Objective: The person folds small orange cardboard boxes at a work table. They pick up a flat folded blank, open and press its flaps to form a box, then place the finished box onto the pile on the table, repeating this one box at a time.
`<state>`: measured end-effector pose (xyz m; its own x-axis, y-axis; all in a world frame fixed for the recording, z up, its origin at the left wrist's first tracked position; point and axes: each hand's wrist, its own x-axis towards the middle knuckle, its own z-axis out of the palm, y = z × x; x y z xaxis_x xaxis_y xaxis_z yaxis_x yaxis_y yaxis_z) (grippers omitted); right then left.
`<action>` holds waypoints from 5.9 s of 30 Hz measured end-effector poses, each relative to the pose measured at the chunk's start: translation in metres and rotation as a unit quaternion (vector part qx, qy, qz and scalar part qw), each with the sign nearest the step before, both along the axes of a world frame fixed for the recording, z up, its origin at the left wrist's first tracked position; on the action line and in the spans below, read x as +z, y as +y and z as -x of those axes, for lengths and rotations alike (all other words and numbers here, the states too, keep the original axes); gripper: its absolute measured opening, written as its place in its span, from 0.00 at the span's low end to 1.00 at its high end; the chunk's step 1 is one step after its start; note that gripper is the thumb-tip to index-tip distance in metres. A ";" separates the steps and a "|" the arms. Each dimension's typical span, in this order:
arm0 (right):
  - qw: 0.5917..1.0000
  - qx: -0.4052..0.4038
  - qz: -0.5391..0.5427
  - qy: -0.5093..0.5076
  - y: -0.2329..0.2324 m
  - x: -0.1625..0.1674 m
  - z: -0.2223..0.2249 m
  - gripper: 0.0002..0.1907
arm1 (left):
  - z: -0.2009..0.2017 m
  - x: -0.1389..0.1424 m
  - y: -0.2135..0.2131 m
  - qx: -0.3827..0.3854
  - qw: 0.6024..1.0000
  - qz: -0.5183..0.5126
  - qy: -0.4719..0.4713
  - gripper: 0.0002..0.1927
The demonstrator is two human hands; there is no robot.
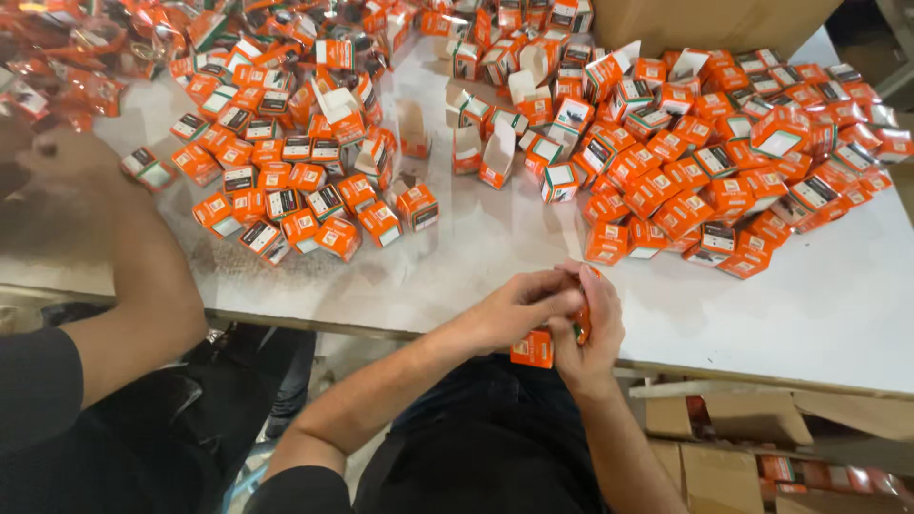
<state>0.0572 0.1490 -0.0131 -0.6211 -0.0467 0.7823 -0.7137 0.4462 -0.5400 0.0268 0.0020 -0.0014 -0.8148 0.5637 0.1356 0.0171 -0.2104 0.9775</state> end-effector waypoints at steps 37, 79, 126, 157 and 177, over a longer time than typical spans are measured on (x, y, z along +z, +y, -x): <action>0.975 0.059 -0.142 -0.159 0.030 -0.006 0.005 0.20 | -0.029 0.003 -0.044 0.243 0.823 0.254 0.445 0.19; 0.952 -0.076 -0.001 -0.297 0.035 -0.050 0.008 0.17 | -0.031 -0.028 -0.032 0.284 0.859 0.244 0.350 0.27; 0.972 0.021 -0.152 -0.180 0.017 -0.004 0.020 0.07 | -0.038 -0.040 -0.030 0.348 0.785 0.248 0.448 0.30; 0.984 0.058 -0.079 -0.152 0.022 -0.053 0.005 0.12 | -0.034 -0.039 -0.028 0.292 0.843 0.233 0.387 0.18; 0.971 0.141 -0.065 -0.181 0.020 -0.023 0.004 0.13 | -0.033 -0.044 -0.032 0.272 0.874 0.212 0.343 0.27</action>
<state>0.0529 0.1686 -0.0360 -0.8023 -0.3393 0.4912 -0.5915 0.3411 -0.7306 0.0593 -0.0303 -0.0452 -0.7868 0.2368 0.5699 0.6143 0.3887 0.6867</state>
